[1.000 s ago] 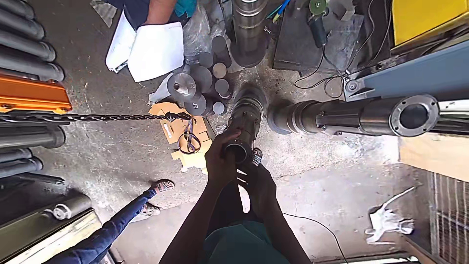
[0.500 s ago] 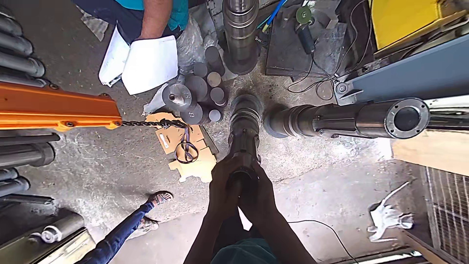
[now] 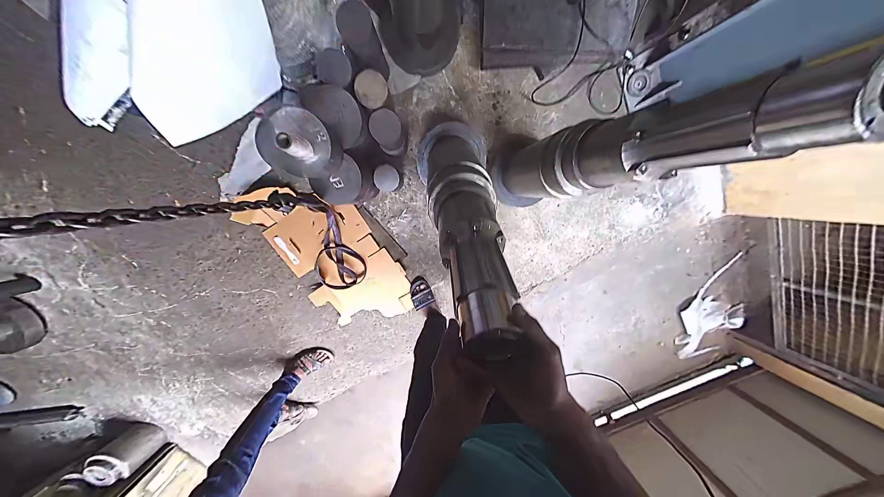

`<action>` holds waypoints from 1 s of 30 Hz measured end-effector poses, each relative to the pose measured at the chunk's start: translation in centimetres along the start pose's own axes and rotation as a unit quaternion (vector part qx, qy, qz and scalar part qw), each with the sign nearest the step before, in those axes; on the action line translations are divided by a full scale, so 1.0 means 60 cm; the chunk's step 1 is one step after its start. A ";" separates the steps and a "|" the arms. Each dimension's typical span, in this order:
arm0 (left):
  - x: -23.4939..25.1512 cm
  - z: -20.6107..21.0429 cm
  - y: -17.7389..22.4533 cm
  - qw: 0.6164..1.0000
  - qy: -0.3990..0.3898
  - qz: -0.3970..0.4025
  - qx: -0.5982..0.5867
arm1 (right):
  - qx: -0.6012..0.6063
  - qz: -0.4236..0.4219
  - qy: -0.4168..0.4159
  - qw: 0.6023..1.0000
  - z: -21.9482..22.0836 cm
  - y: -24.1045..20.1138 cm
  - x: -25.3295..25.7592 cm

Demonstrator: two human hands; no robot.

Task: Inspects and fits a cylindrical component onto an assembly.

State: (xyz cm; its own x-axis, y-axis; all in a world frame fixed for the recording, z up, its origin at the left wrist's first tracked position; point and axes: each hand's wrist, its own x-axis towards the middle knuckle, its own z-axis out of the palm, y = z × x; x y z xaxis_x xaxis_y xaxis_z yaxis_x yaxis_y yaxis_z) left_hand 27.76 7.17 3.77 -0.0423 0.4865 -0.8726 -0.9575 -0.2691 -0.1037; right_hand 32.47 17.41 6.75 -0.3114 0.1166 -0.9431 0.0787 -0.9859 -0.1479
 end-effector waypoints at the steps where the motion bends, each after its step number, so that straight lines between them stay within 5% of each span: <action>1: -0.009 0.001 0.008 0.999 0.010 -0.025 0.033 | -0.024 -0.010 -0.007 1.000 -0.001 0.000 -0.003; 8: 0.009 0.063 0.058 0.970 0.028 -0.123 0.207 | -0.067 0.040 -0.022 0.997 0.021 -0.045 -0.005; 11: 0.008 0.055 0.049 0.963 0.043 -0.153 0.218 | -0.179 0.060 0.001 0.982 -0.003 -0.033 -0.003; 13: 0.010 0.046 0.038 0.969 0.041 -0.153 0.189 | -0.353 0.020 0.019 0.935 -0.037 -0.031 0.001; 15: -0.003 0.029 0.024 0.970 0.041 -0.170 0.167 | -0.532 -0.052 0.069 0.842 -0.069 -0.028 -0.029; 17: -0.005 0.022 0.014 0.973 0.034 -0.177 0.141 | -0.617 -0.150 0.122 0.762 -0.084 -0.020 -0.075; 18: -0.001 0.021 0.006 0.978 0.027 -0.166 0.121 | -0.602 -0.218 0.140 0.755 -0.090 -0.006 -0.094; 22: -0.010 0.001 -0.041 0.994 0.004 -0.103 0.043 | -0.247 -0.279 0.099 0.923 -0.094 0.090 -0.136; 25: 0.000 -0.013 -0.059 0.995 0.012 -0.094 0.027 | -0.080 -0.271 0.123 0.951 -0.094 0.126 -0.118; 30: -0.013 -0.039 -0.078 0.995 0.057 -0.052 0.067 | 0.005 -0.285 0.132 0.949 -0.085 0.147 -0.102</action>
State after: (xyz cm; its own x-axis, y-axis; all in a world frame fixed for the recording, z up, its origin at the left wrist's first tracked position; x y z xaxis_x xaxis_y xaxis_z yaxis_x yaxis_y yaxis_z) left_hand 32.95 6.10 3.82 0.0853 0.4065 -0.9097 -0.9846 -0.1057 -0.1395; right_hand 39.91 8.61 9.71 -0.0522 0.6560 -0.7529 -0.0417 -0.7547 -0.6547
